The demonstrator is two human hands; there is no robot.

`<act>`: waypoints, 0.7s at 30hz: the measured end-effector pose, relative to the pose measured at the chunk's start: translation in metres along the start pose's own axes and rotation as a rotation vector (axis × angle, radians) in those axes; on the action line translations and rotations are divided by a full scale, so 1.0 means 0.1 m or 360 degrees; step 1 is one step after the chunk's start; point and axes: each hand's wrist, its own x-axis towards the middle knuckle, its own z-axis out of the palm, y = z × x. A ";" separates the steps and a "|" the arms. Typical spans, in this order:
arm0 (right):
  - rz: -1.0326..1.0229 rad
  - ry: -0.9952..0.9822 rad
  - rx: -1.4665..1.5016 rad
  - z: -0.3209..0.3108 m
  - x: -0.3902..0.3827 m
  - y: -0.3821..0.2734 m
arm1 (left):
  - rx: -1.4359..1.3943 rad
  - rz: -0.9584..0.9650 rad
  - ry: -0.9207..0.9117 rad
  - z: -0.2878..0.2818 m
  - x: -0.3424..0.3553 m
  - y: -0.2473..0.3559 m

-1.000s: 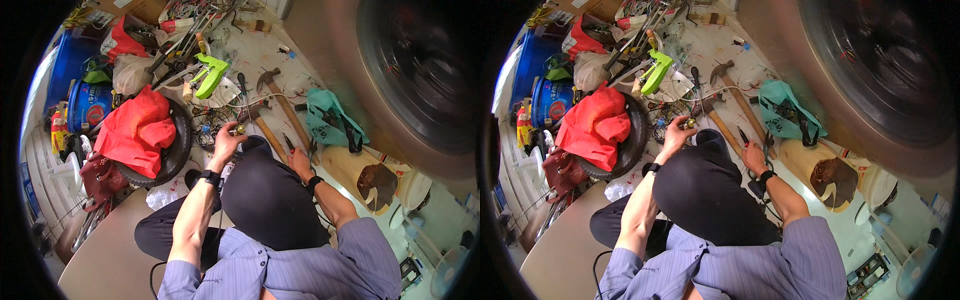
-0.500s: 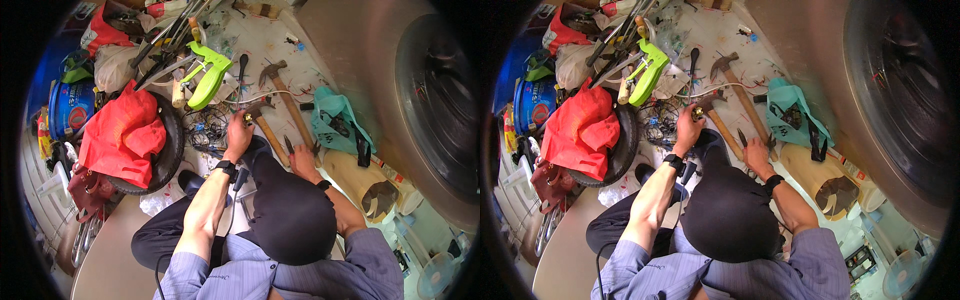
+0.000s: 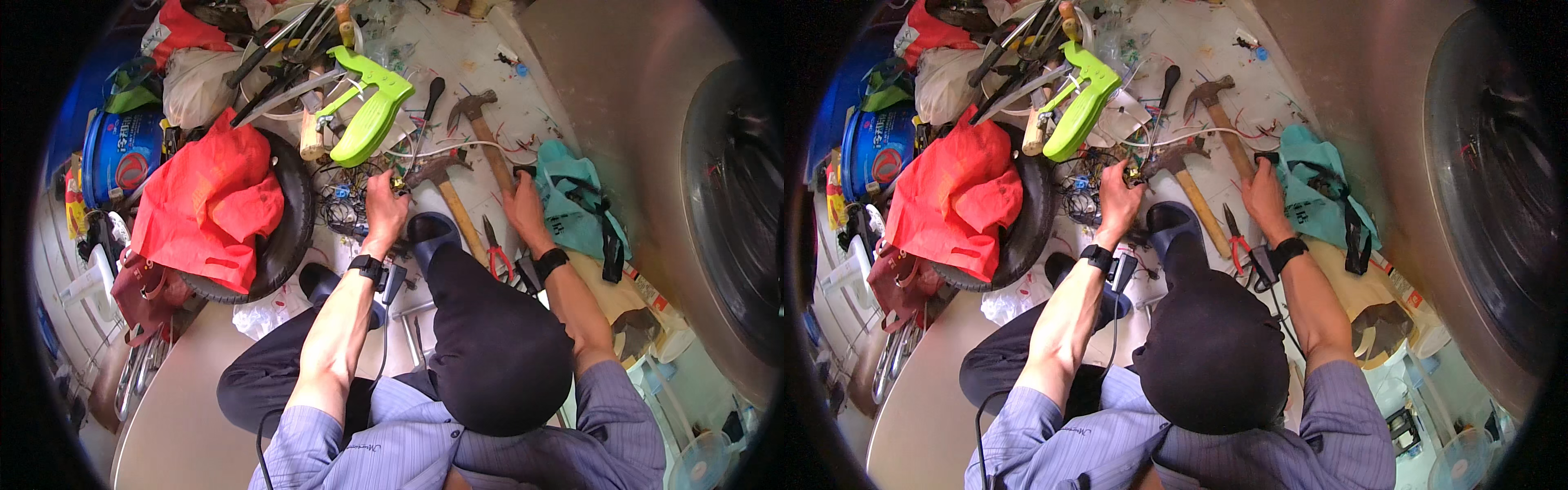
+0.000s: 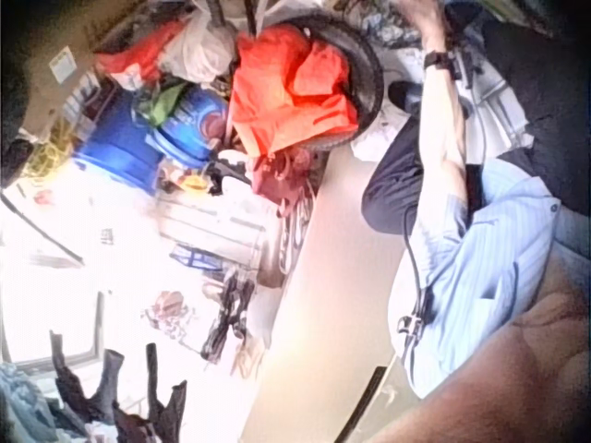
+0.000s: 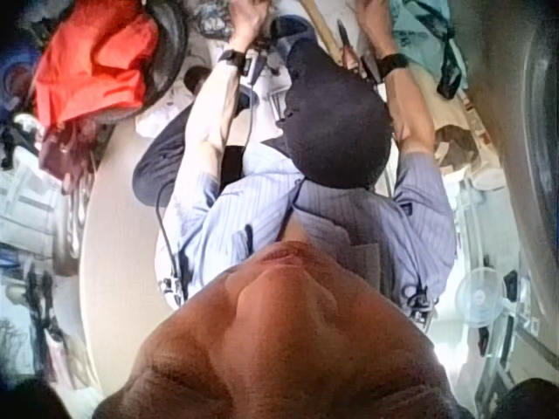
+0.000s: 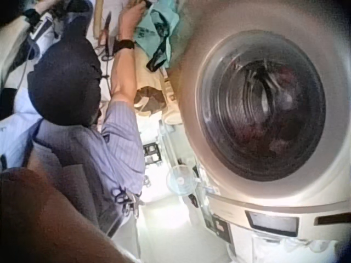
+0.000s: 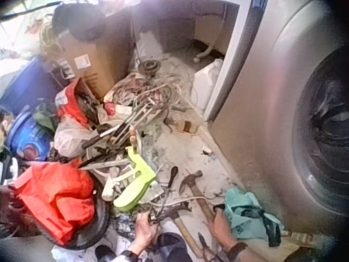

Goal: The person uses pliers and a hammer to manipulate a small circuit board and its plastic housing while sitting on the floor.

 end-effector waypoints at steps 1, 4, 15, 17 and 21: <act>0.0016 -0.0090 -0.0005 -0.01 0.06 0.02 | -0.0007 0.0007 -0.0024 -0.01 0.01 0.00; 0.0047 -0.0236 -0.0065 0.02 0.15 0.02 | -0.0066 0.0005 -0.0101 -0.03 -0.01 0.00; 0.0156 -0.0369 -0.0258 0.05 0.25 0.03 | -0.0256 0.0017 -0.0105 0.02 0.06 0.13; 0.0049 -0.0270 -0.0140 0.03 0.23 0.00 | -0.0242 0.0002 -0.0125 0.03 0.06 0.12; 0.0006 -0.0398 -0.0280 0.00 0.30 -0.03 | -0.0248 0.0005 -0.0154 0.08 0.02 0.04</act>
